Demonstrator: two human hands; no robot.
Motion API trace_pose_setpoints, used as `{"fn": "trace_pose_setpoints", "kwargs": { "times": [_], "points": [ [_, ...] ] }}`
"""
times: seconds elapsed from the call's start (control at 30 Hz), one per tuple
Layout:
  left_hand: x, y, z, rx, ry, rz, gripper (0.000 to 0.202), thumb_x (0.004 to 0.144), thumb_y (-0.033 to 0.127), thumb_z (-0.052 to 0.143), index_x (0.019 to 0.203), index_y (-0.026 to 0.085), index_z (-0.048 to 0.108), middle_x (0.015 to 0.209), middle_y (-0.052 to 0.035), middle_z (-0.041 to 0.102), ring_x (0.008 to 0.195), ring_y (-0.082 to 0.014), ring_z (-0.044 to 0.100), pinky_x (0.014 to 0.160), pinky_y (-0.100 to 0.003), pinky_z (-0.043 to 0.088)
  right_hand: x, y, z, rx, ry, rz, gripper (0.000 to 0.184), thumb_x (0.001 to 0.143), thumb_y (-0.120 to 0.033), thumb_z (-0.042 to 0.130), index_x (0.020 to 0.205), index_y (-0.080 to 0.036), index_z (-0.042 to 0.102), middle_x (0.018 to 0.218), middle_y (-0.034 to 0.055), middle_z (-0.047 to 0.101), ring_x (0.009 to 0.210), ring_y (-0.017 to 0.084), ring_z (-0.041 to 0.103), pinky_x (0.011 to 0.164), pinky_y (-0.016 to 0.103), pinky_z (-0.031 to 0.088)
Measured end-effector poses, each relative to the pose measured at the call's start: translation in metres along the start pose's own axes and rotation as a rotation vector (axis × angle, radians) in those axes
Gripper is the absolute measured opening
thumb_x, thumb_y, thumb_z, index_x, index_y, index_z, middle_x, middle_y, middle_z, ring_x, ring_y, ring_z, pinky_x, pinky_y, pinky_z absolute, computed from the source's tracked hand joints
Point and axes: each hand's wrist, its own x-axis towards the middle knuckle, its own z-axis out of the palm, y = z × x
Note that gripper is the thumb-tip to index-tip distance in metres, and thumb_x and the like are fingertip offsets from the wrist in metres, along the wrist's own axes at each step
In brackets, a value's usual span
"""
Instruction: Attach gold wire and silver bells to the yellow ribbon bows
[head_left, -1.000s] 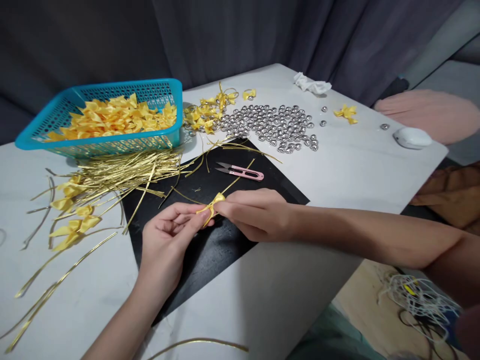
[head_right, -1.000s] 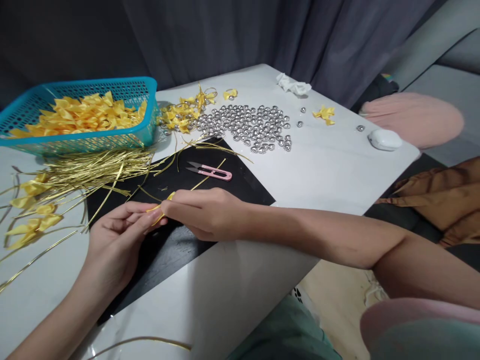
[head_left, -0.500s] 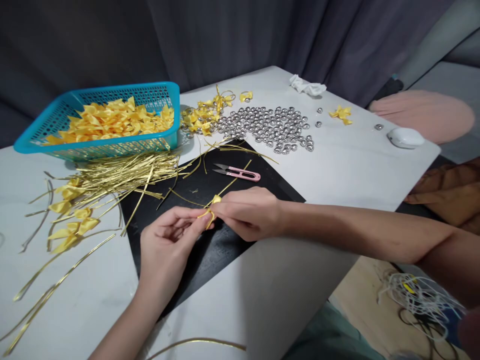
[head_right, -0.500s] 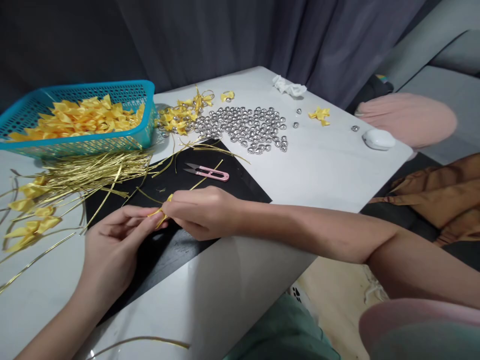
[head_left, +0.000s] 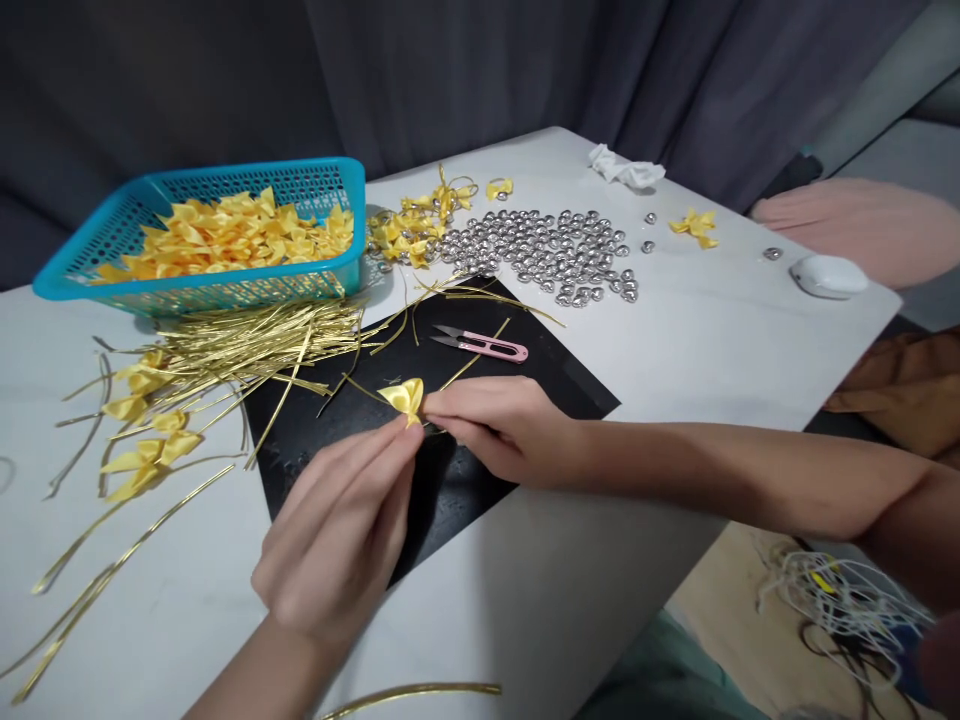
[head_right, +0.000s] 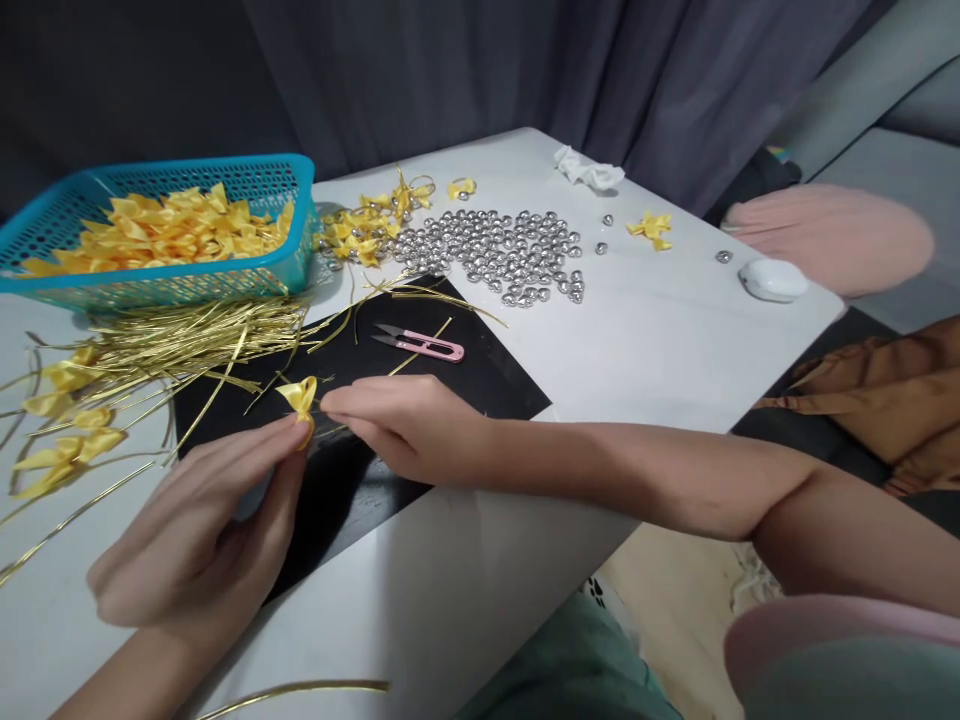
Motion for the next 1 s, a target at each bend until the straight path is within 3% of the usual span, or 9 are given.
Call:
{"fn": "trace_pose_setpoints", "kwargs": {
  "times": [0.07, 0.2, 0.37, 0.57, 0.77, 1.0],
  "points": [
    [0.001, -0.009, -0.007, 0.051, -0.149, 0.098, 0.050, 0.065, 0.005, 0.073, 0.105, 0.033, 0.070, 0.094, -0.0001, 0.075, 0.086, -0.0238, 0.069, 0.079, -0.031, 0.053, -0.001, -0.002, 0.005, 0.119, 0.076, 0.013, 0.022, 0.092, -0.012, 0.038, 0.094, -0.007, 0.059, 0.091, 0.0086, 0.065, 0.084, 0.009, 0.060, 0.077, 0.019, 0.047],
    [-0.002, -0.022, -0.016, 0.175, -0.228, 0.315, 0.070, 0.070, 0.002, 0.066, 0.131, 0.031, 0.050, 0.114, -0.0021, 0.069, 0.099, -0.0236, 0.066, 0.086, -0.028, 0.051, -0.001, -0.009, 0.008, 0.356, 0.101, 0.159, 0.019, 0.092, -0.012, 0.040, 0.089, -0.007, 0.057, 0.073, 0.0012, 0.057, 0.057, 0.004, 0.053, 0.058, 0.014, 0.046],
    [-0.003, -0.016, -0.016, 0.297, -0.238, 0.522, 0.070, 0.074, 0.005, 0.062, 0.139, 0.018, 0.040, 0.124, -0.0104, 0.063, 0.106, -0.0268, 0.062, 0.093, -0.031, 0.050, -0.002, -0.014, 0.007, 0.492, 0.079, 0.200, 0.017, 0.091, -0.013, 0.041, 0.086, -0.007, 0.056, 0.072, 0.0009, 0.055, 0.059, 0.003, 0.053, 0.054, 0.012, 0.045],
    [0.004, -0.004, -0.013, 0.417, -0.209, 0.636, 0.055, 0.081, 0.005, 0.057, 0.135, 0.012, 0.045, 0.105, -0.0117, 0.071, 0.093, -0.0220, 0.067, 0.082, -0.028, 0.056, -0.003, -0.012, 0.008, 0.415, 0.103, 0.152, 0.020, 0.092, -0.019, 0.042, 0.087, -0.008, 0.058, 0.084, 0.0046, 0.062, 0.067, 0.005, 0.056, 0.062, 0.015, 0.047],
    [0.010, -0.005, -0.016, 0.467, -0.230, 0.749, 0.023, 0.087, 0.008, 0.049, 0.105, 0.003, 0.063, 0.090, -0.0133, 0.071, 0.084, -0.0179, 0.067, 0.078, -0.022, 0.054, -0.004, -0.010, 0.006, 0.308, 0.055, 0.104, 0.018, 0.093, -0.015, 0.040, 0.089, -0.009, 0.057, 0.078, 0.0025, 0.062, 0.071, 0.006, 0.055, 0.068, 0.014, 0.044],
    [0.002, -0.009, -0.010, 0.445, -0.108, 0.852, 0.029, 0.077, -0.001, 0.059, 0.106, -0.004, 0.061, 0.097, -0.0170, 0.067, 0.093, -0.0219, 0.062, 0.090, -0.031, 0.049, -0.004, -0.011, 0.005, 0.253, 0.002, 0.144, 0.014, 0.090, -0.011, 0.042, 0.087, -0.010, 0.055, 0.079, 0.0025, 0.061, 0.070, 0.005, 0.054, 0.063, 0.013, 0.042]
  ]
}}
